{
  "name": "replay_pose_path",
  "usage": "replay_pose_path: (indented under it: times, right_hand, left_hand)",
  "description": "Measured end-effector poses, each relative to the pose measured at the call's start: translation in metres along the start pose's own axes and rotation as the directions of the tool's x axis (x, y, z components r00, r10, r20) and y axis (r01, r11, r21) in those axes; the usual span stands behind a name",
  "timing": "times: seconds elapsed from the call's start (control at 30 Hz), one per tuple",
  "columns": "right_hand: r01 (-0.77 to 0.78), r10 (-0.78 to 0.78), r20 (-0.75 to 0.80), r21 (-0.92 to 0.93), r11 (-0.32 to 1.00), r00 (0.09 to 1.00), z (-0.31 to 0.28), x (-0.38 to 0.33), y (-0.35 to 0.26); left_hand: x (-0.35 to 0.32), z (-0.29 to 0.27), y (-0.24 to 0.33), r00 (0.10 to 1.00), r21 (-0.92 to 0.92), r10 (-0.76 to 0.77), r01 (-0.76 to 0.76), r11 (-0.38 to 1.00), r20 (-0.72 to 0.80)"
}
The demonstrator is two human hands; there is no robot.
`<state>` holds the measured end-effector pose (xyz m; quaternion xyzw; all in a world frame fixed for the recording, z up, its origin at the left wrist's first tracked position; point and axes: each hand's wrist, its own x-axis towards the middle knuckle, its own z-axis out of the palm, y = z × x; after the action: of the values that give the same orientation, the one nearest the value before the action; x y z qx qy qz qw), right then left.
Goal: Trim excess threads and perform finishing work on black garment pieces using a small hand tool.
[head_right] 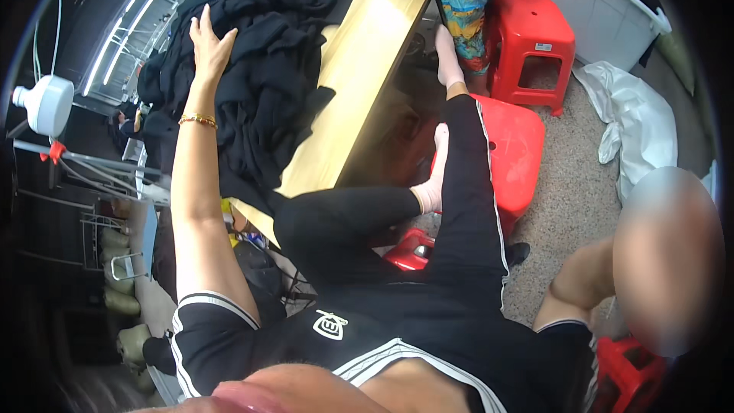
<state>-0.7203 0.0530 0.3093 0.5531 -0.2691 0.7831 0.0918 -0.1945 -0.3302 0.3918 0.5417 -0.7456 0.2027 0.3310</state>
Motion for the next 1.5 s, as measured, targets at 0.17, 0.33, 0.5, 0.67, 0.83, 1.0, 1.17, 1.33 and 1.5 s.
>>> replay_pose_path:
  times: [0.17,0.33,0.5,0.67,0.83,1.0,1.17,1.33,1.5]
  right_hand:
    - [-0.831,0.806,0.246,-0.006,0.557,0.538,0.068,-0.131,0.053]
    - [-0.981,0.939,0.285,0.015,0.195,0.191,0.084,-0.235,0.059]
    - [-0.992,0.912,0.399,-0.035,0.119,0.095,0.11,-0.272,0.057]
    - [-0.963,0.907,0.4,-0.168,0.211,0.129,0.115,-0.274,0.059]
    - [-0.897,0.884,0.431,-0.295,0.329,0.182,0.117,-0.272,0.061]
    - [-0.924,0.894,0.42,-0.254,0.285,0.16,0.115,-0.276,0.06]
    - [-0.956,0.918,0.388,-0.227,0.185,0.085,0.111,-0.275,0.057]
    - [-0.949,0.898,0.43,-0.239,0.207,0.088,0.111,-0.278,0.05]
    - [-0.94,0.909,0.406,-0.261,0.218,0.098,0.107,-0.276,0.046]
  left_hand:
    - [0.039,0.022,-0.031,0.975,0.395,0.035,-0.122,0.911,0.22]
    - [0.089,0.073,-0.067,0.904,0.566,0.15,-0.372,0.736,0.4]
    - [0.119,0.114,-0.075,0.89,0.691,0.069,-0.397,0.604,0.451]
    - [0.131,0.124,-0.09,0.877,0.744,-0.041,-0.381,0.55,0.479]
    - [0.138,0.113,-0.081,0.872,0.754,-0.007,-0.418,0.507,0.489]
    - [0.103,0.088,-0.065,0.833,0.514,0.148,-0.458,0.726,0.533]
    - [0.023,0.042,-0.049,0.898,0.354,0.208,-0.354,0.866,0.388]
    - [-0.03,-0.059,-0.001,0.961,-0.051,0.036,-0.023,0.998,0.276]
    - [-0.067,-0.141,0.005,0.97,-0.529,-0.044,0.168,0.832,0.239]
